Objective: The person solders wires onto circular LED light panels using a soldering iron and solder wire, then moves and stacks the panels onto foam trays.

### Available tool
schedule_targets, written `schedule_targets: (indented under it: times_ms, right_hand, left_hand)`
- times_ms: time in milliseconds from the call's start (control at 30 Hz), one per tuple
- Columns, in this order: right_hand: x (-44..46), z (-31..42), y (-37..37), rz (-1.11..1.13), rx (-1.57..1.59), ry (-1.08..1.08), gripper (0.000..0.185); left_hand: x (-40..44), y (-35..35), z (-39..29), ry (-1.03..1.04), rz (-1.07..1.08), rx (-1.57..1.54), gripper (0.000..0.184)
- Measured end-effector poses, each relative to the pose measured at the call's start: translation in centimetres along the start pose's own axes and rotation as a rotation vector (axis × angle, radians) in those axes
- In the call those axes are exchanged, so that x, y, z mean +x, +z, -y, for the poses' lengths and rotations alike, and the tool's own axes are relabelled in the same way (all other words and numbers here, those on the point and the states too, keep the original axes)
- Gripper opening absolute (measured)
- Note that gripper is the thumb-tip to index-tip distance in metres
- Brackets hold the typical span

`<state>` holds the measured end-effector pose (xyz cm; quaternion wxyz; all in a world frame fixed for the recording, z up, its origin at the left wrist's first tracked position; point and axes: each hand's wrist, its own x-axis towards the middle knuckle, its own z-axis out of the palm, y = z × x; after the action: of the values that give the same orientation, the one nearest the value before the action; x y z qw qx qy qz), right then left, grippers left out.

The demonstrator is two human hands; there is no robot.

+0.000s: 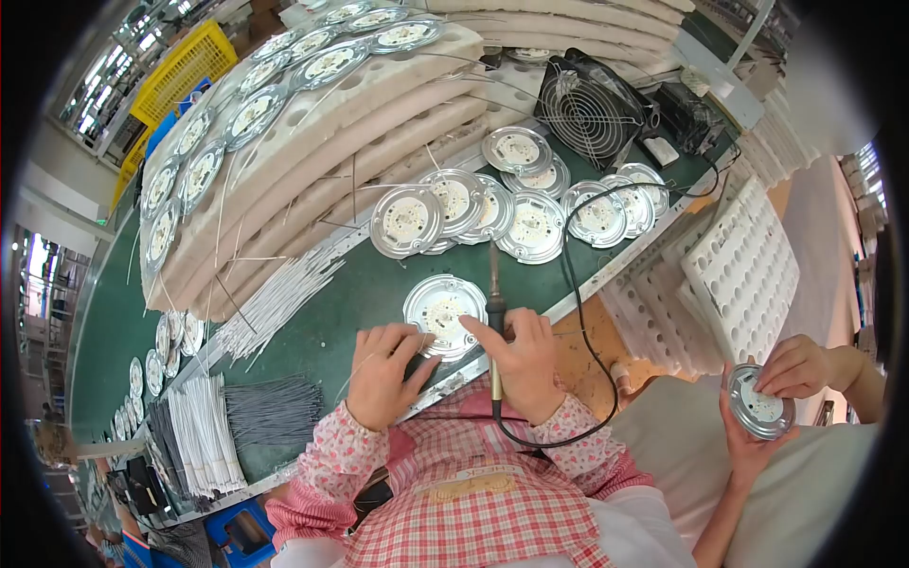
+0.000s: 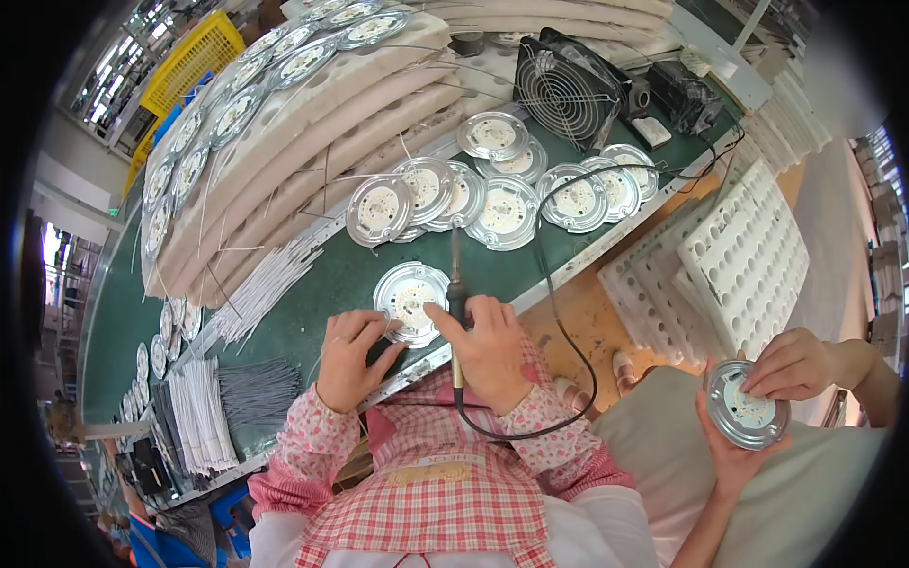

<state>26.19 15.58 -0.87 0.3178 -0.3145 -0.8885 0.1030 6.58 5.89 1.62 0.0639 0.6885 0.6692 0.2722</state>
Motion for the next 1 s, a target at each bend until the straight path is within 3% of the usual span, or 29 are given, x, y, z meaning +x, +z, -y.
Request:
schedule_targets:
  times_ms: [267, 400, 600, 700, 733, 800, 900, 967, 1000]
  right_hand:
    - [0.4, 0.3, -0.3, 0.161, -0.112, -0.057, 0.045]
    - [1.6, 0.2, 0.4, 0.045, 0.304, -0.073, 0.057]
    - [1.9, -0.1, 1.3, 0.107, 0.395, 0.104, 0.059]
    - [2.0, -0.2, 1.3, 0.112, 0.254, 0.012, 0.059]
    - [2.2, -0.1, 1.5, 0.052, 0.254, -0.029, 0.06]
    - [2.5, 0.9, 1.0, 0.093, 0.162, 0.068, 0.061]
    - [2.2, 1.5, 1.6, 0.129, 0.188, 0.128, 0.064]
    - [2.0, 0.9, 2.2, 0.078, 0.354, 0.063, 0.065]
    - [2.1, 0.8, 2.5, 0.107, 0.394, 0.041, 0.069]
  left_hand:
    - [-1.0, 0.7, 0.1, 0.014, -0.014, 0.016, 0.035]
    - [-0.5, 0.5, 0.6, 0.062, -0.027, 0.016, 0.034]
    - [0.3, 0.5, 2.3, 0.194, -0.129, 0.085, 0.021]
    - [1.1, -0.1, 2.1, 0.125, -0.251, 0.104, 0.014]
    - [1.3, 0.1, 2.3, 0.015, -0.278, 0.084, 0.013]
    - [1.2, 1.3, 2.8, -0.202, -0.324, 0.034, 0.013]
    - [1.5, 2.4, 3.0, -0.307, -0.346, -0.198, 0.018]
    - [1.6, 1.5, 3.2, -0.457, -0.243, -0.298, 0.026]
    - [1.2, 1.2, 4.5, -0.523, -0.139, -0.512, 0.026]
